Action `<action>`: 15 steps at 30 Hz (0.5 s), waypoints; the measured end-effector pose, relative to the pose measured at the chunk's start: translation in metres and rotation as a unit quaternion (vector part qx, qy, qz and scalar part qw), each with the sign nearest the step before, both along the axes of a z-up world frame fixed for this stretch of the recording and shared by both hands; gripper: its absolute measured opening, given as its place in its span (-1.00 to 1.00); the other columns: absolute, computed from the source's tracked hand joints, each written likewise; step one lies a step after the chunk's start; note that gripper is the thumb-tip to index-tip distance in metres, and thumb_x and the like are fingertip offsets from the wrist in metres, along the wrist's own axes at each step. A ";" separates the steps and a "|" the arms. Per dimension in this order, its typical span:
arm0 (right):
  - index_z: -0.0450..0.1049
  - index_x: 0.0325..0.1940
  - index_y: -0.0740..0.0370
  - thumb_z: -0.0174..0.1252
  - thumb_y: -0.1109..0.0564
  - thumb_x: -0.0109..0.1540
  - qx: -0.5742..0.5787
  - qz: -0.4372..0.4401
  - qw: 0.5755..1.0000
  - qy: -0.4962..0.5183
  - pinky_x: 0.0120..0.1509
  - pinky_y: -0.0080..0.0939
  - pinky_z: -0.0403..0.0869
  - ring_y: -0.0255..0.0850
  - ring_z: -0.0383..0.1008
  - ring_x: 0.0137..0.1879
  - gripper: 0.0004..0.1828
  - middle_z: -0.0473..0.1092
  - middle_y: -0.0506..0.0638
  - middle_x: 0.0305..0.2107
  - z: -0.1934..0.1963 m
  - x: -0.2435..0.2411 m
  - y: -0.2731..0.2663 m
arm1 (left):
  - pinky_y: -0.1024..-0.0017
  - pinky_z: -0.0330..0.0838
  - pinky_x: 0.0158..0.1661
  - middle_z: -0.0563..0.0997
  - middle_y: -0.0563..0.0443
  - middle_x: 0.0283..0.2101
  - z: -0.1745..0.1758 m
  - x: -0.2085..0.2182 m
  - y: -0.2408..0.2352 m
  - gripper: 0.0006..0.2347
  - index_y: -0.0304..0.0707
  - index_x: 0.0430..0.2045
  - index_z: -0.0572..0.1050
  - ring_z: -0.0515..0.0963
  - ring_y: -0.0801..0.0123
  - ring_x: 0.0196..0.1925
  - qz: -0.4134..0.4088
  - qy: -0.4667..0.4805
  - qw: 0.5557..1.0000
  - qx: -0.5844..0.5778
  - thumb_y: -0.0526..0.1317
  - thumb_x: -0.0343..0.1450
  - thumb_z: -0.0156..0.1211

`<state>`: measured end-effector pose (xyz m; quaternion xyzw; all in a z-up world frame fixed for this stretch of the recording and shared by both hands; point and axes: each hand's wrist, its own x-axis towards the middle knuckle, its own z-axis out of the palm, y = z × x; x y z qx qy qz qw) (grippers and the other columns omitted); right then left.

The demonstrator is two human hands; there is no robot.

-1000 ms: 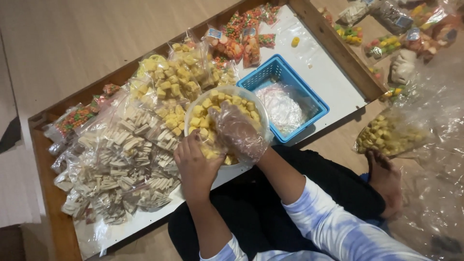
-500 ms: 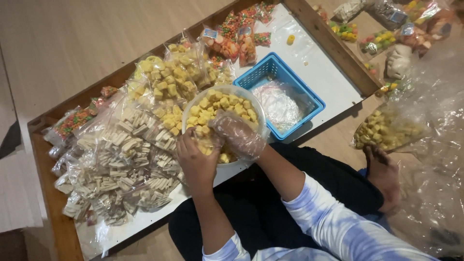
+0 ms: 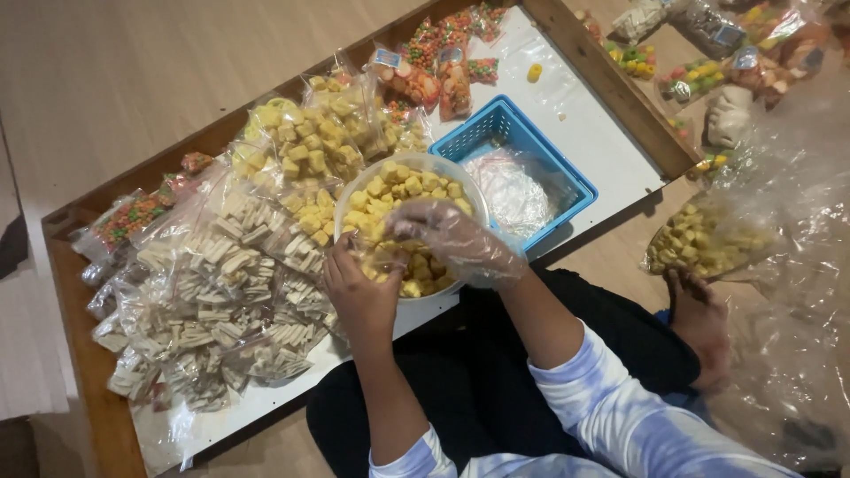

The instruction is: The person scoops yellow snack pieces from a white bowl into clear plastic bags using gloved hands. The person repeatedly fills bags and places them into a blue basket. The person handles snack pieces and plastic bags throughout the clip.

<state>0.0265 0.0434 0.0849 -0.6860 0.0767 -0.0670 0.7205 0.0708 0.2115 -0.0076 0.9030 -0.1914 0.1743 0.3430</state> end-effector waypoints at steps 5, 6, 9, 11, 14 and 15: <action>0.58 0.06 0.13 0.32 0.18 0.18 -0.151 -0.093 0.977 -0.120 -0.11 -0.17 0.60 -0.13 0.65 -0.17 -0.65 0.60 0.08 -0.34 -0.044 0.009 0.017 | 0.02 0.40 0.07 0.51 -0.18 -0.09 0.003 -0.001 0.000 -0.26 -0.26 0.09 0.41 0.55 -0.09 -0.02 -0.004 -0.001 1.000 -0.007 -0.12 0.01 0.62; 0.59 0.08 0.02 0.48 0.04 0.09 -0.226 -0.151 0.949 -0.162 -0.19 -0.32 0.60 -0.23 0.66 -0.26 -0.52 0.61 -0.05 -0.41 -0.074 0.020 0.016 | 0.03 0.40 0.08 0.51 -0.17 -0.10 0.002 -0.001 0.000 -0.25 -0.25 0.09 0.41 0.56 -0.09 -0.02 -0.002 -0.008 1.000 -0.005 -0.12 -0.01 0.62; 0.61 -0.06 0.19 0.38 0.25 0.18 -0.296 -0.163 0.923 -0.186 -0.34 -0.22 0.53 -0.07 0.60 -0.42 -0.75 0.55 0.11 -0.49 -0.066 0.022 -0.007 | 0.09 0.43 0.02 0.52 -0.13 -0.12 0.008 -0.002 -0.001 -0.33 -0.23 0.05 0.43 0.57 -0.02 -0.06 0.003 -0.032 0.999 -0.010 0.06 0.12 0.57; 0.61 -0.05 0.18 0.38 0.24 0.18 -0.294 -0.159 0.925 -0.182 -0.32 -0.22 0.54 -0.07 0.60 -0.40 -0.75 0.55 0.11 -0.48 -0.066 0.018 -0.010 | 0.05 0.43 0.02 0.53 -0.17 -0.12 0.010 -0.003 0.000 -0.36 -0.26 0.05 0.44 0.57 -0.06 -0.07 -0.003 -0.039 0.999 -0.022 0.04 0.15 0.56; 0.61 -0.04 0.16 0.38 0.23 0.18 -0.290 -0.150 0.930 -0.170 -0.29 -0.21 0.54 -0.07 0.60 -0.37 -0.73 0.55 0.11 -0.45 -0.065 0.019 -0.009 | 0.00 0.42 0.01 0.54 -0.17 -0.14 0.019 -0.006 0.001 -0.40 -0.28 0.04 0.45 0.58 -0.09 -0.07 -0.019 -0.033 0.997 -0.062 -0.01 0.18 0.54; 0.60 -0.03 0.15 0.39 0.22 0.18 -0.286 -0.144 0.933 -0.164 -0.28 -0.21 0.54 -0.07 0.60 -0.35 -0.72 0.55 0.11 -0.44 -0.064 0.020 -0.008 | -0.01 0.42 0.01 0.54 -0.13 -0.16 0.023 -0.007 0.001 -0.41 -0.27 0.04 0.45 0.58 -0.08 -0.06 -0.030 -0.021 0.995 -0.090 -0.04 0.18 0.55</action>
